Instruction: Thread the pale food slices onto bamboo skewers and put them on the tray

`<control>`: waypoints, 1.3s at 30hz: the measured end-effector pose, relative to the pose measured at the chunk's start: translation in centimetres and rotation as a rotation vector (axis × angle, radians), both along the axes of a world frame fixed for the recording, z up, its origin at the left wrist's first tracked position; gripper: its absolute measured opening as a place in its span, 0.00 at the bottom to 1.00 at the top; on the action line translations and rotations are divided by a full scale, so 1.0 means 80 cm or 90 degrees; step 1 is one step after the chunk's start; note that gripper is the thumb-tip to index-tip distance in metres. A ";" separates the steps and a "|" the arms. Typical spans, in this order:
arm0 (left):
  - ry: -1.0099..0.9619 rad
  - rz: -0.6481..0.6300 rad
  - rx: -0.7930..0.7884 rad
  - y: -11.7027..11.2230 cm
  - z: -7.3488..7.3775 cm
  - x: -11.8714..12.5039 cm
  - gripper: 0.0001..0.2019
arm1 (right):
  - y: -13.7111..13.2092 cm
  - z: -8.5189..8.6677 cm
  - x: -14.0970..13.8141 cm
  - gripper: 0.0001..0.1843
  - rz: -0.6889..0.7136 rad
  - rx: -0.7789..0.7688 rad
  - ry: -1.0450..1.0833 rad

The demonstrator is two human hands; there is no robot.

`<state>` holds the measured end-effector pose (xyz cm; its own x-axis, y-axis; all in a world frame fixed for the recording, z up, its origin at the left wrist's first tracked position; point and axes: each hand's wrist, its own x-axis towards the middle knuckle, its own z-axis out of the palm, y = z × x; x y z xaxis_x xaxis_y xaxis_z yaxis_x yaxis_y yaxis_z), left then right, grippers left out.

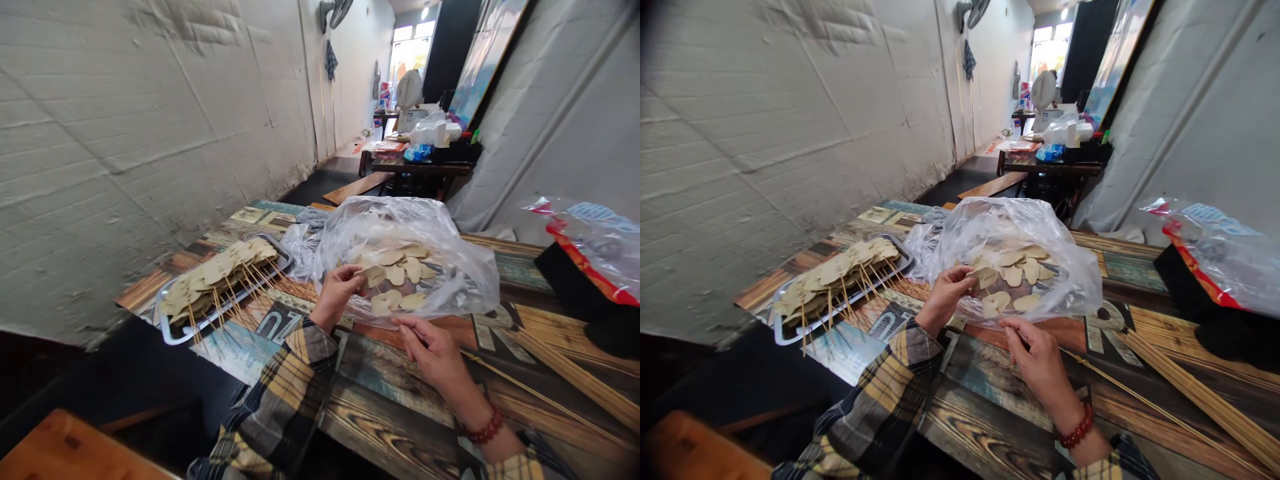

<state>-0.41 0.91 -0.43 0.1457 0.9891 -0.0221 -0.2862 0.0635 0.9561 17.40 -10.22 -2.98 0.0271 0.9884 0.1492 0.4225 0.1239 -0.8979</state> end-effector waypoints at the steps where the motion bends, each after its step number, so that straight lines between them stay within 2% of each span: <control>1: 0.009 0.005 0.005 0.000 0.001 0.001 0.13 | 0.000 0.000 0.000 0.21 0.001 -0.005 -0.005; 6: 0.045 0.015 0.029 -0.002 0.003 0.002 0.11 | 0.001 -0.002 0.000 0.20 -0.001 -0.004 -0.022; 20: 0.025 0.007 0.041 -0.010 0.015 0.004 0.12 | 0.002 -0.003 0.001 0.21 0.000 -0.003 -0.041; 32: 0.066 -0.047 0.059 -0.011 0.013 0.006 0.11 | 0.005 0.005 -0.003 0.19 -0.011 0.037 -0.058; 36: 0.055 -0.079 0.035 -0.010 0.008 0.007 0.13 | 0.006 0.003 -0.002 0.19 -0.016 0.052 -0.055; 39: 0.020 -0.064 0.016 -0.009 0.004 0.006 0.14 | 0.006 -0.001 -0.001 0.19 -0.015 0.057 -0.050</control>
<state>0.08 0.19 -0.10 0.2432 0.9700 -0.0035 -0.2491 0.0659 0.9662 17.36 -9.75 -3.06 0.0350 0.9704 0.2391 0.4944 0.1911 -0.8480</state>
